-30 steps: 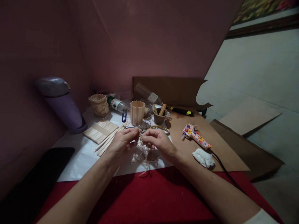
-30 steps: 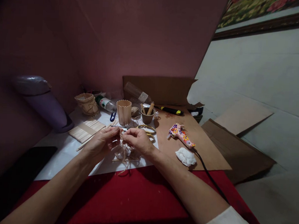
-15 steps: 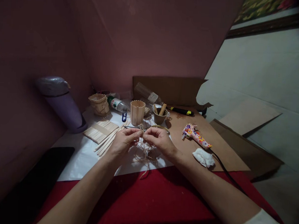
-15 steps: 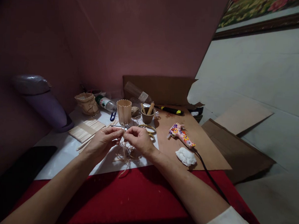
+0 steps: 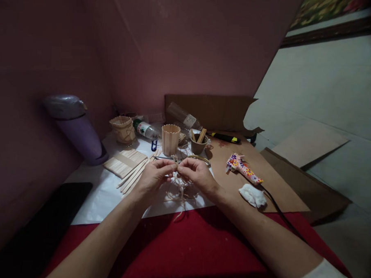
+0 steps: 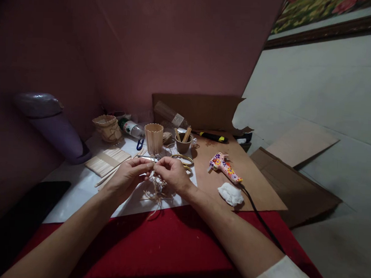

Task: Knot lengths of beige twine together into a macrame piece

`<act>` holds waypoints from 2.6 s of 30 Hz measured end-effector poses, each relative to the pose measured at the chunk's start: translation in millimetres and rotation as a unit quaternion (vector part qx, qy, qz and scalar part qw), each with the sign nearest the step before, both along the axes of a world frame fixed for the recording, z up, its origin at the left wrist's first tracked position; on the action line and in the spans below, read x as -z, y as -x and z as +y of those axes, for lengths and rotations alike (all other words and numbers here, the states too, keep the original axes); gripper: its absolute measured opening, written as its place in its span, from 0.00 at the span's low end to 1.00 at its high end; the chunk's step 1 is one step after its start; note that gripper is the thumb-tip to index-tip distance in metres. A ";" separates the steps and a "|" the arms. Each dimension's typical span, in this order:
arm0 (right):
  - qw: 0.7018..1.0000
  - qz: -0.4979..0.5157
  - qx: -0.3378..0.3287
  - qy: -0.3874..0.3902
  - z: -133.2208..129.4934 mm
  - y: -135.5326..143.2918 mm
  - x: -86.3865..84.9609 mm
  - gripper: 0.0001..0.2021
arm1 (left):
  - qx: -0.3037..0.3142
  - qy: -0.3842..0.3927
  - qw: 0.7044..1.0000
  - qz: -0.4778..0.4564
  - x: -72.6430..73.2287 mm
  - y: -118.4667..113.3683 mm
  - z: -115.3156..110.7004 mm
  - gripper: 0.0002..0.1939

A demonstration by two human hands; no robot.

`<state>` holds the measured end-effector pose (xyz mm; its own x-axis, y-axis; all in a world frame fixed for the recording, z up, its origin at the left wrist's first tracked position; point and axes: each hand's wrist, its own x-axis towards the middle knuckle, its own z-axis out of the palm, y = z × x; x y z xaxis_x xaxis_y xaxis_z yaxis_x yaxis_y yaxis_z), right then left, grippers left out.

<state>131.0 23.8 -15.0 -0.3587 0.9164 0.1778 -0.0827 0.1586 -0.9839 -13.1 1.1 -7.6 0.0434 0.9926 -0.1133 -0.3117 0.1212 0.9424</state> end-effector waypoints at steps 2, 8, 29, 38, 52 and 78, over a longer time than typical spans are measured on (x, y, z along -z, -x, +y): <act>1.000 -0.007 -0.010 0.008 -1.3 -1.0 -2.4 0.08 | 0.006 -0.011 1.000 -0.015 -0.6 0.0 -0.3 0.12; 0.997 -0.040 -0.066 0.025 -3.6 -3.2 -6.1 0.06 | 0.002 -0.038 0.999 -0.006 -0.9 0.7 0.5 0.12; 0.998 -0.040 -0.047 0.028 0.6 -4.8 -4.4 0.09 | -0.009 -0.057 0.997 0.042 -0.2 2.8 1.2 0.06; 0.994 -0.090 -0.032 -0.045 6.7 -12.2 -5.3 0.10 | -0.040 -0.266 0.878 0.396 5.8 5.6 2.9 0.06; 0.991 -0.104 -0.004 -0.078 19.6 -24.7 -12.2 0.12 | -0.062 -0.153 0.949 0.268 -4.9 5.9 -1.1 0.11; 0.972 -0.139 0.062 -0.176 14.5 -22.2 -5.1 0.04 | 0.043 -0.030 0.996 0.077 -11.5 4.7 -4.0 0.09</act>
